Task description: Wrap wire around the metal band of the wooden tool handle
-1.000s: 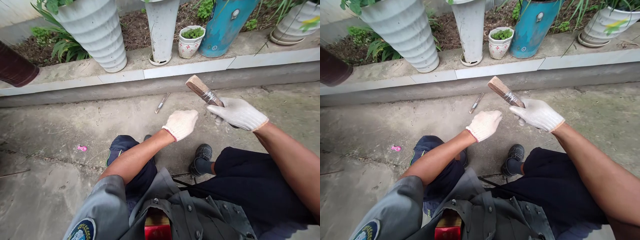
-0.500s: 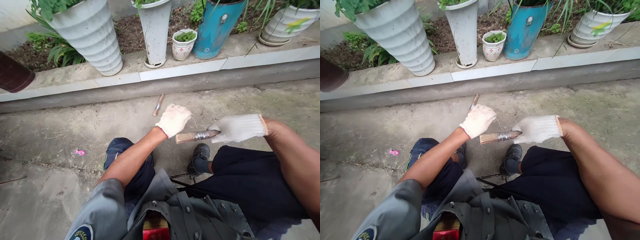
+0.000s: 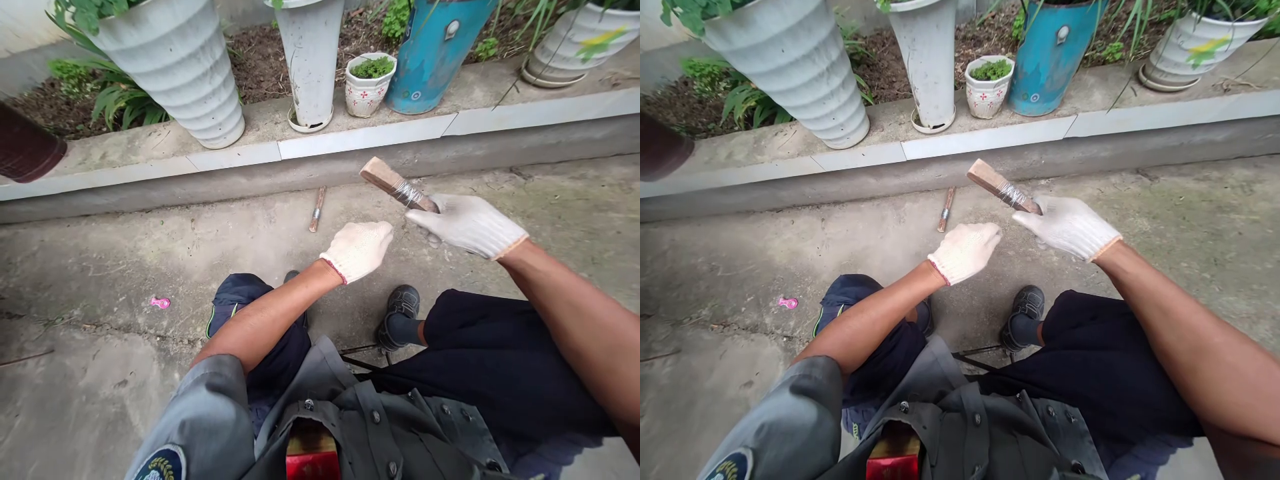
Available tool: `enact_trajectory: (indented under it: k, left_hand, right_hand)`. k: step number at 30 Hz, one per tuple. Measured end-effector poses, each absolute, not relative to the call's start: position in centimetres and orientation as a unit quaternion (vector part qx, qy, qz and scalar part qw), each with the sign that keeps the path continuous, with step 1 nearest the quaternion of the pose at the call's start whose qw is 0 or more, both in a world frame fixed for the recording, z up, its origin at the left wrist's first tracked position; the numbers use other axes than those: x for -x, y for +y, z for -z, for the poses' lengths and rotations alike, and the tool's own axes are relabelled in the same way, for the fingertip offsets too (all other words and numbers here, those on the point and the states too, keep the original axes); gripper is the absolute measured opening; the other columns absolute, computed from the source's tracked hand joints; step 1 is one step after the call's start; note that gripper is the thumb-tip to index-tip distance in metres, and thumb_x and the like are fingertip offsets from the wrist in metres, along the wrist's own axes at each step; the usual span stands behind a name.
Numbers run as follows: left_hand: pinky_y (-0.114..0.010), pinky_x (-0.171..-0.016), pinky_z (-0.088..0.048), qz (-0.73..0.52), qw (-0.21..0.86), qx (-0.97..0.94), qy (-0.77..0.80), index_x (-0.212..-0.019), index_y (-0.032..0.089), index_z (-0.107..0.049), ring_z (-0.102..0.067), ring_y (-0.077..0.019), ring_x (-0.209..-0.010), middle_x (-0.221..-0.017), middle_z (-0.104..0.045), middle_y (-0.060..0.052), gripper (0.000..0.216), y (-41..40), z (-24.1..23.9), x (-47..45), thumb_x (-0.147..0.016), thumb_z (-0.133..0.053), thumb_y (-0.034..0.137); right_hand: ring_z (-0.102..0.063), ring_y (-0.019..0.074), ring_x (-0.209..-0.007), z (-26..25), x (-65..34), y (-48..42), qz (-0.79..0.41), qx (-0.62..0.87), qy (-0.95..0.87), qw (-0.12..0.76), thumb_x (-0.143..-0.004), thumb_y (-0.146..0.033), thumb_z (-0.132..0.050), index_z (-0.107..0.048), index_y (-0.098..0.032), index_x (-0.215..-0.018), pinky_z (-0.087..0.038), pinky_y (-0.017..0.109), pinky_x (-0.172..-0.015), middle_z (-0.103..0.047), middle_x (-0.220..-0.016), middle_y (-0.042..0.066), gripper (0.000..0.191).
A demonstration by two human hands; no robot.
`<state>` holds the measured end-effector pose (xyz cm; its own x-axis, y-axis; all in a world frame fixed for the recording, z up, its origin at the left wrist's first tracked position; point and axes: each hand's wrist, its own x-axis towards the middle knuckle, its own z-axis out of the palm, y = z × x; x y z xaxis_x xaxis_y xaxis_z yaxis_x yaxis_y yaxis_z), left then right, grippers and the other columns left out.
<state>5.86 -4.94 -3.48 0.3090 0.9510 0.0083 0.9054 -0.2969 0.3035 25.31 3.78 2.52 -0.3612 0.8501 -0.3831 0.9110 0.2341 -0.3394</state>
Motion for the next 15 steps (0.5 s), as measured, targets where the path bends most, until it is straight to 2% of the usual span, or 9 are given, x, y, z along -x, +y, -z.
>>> enact_trajectory:
  k: [3, 5, 8, 11, 13, 15]
  left_hand:
    - [-0.035, -0.081, -0.054, -0.126, 0.139, -0.783, 0.593, -0.114, 0.019, -0.071, -0.076, -0.0246, -0.096, -0.109, -0.079, -0.009, 0.037, -4.8, 3.9, -5.4, -0.115, -0.037, 0.033]
    - [-0.035, -0.084, -0.054, -0.132, 0.135, -0.774, 0.605, -0.113, 0.019, -0.072, -0.076, -0.0245, -0.098, -0.108, -0.079, -0.008, 0.037, -4.7, 4.2, -5.2, -0.115, -0.038, 0.033]
    - [-0.034, -0.085, -0.054, -0.129, 0.129, -0.754, 0.631, -0.116, 0.02, -0.074, -0.075, -0.0242, -0.099, -0.11, -0.079, -0.009, 0.034, -4.3, 4.5, -4.8, -0.114, -0.042, 0.032]
    - [-0.034, -0.081, -0.054, -0.114, 0.121, -0.749, 0.641, -0.116, 0.02, -0.075, -0.075, -0.0237, -0.095, -0.11, -0.078, -0.009, 0.03, -3.7, 4.3, -4.6, -0.111, -0.047, 0.027]
    - [-0.035, -0.082, -0.054, -0.118, 0.095, -0.766, 0.625, -0.113, 0.019, -0.076, -0.074, -0.0234, -0.095, -0.11, -0.077, -0.009, 0.032, -3.4, 4.0, -4.4, -0.112, -0.045, 0.027]
    - [-0.036, -0.085, -0.053, -0.123, 0.07, -0.781, 0.608, -0.111, 0.018, -0.075, -0.073, -0.0233, -0.097, -0.111, -0.077, -0.009, 0.034, -3.5, 3.7, -4.4, -0.113, -0.042, 0.028]
  right_hand:
    - [-0.054, 0.0133, -0.055, -3.8, -25.9, 2.8, 0.388, -0.523, 0.759, 0.026, -0.097, -0.063, -0.055, -0.059, -0.019, -0.094, -0.034, 0.027, -0.054, -0.066, -0.072, 0.006, 0.045]
    - [-0.054, 0.0131, -0.054, -4.3, -26.7, 2.7, 0.452, -0.482, 0.75, 0.032, -0.09, -0.069, -0.063, -0.063, -0.017, -0.102, -0.032, 0.026, -0.051, -0.066, -0.072, 0.006, 0.054]
    - [-0.058, 0.0149, -0.057, -4.4, -28.1, 3.3, 0.517, -0.434, 0.735, 0.065, -0.08, -0.072, -0.071, -0.067, -0.015, -0.114, -0.038, 0.027, -0.053, -0.066, -0.074, 0.006, 0.067]
    - [-0.06, 0.0159, -0.062, -4.0, -29.1, 3.6, 0.53, -0.383, 0.734, 0.183, -0.08, -0.067, -0.076, -0.072, -0.017, -0.103, -0.048, 0.03, -0.06, -0.066, -0.075, 0.005, 0.055]
    - [-0.059, 0.0163, -0.062, -3.5, -29.5, 3.6, 0.501, -0.363, 0.738, 0.27, -0.081, -0.062, -0.076, -0.073, -0.019, -0.095, -0.047, 0.031, -0.058, -0.066, -0.076, 0.005, 0.045]
    - [-0.056, 0.0175, -0.059, -2.6, -29.9, 3.5, 0.462, -0.373, 0.753, 0.283, -0.079, -0.059, -0.079, -0.072, -0.021, -0.084, -0.044, 0.031, -0.054, -0.063, -0.071, 0.005, 0.039]
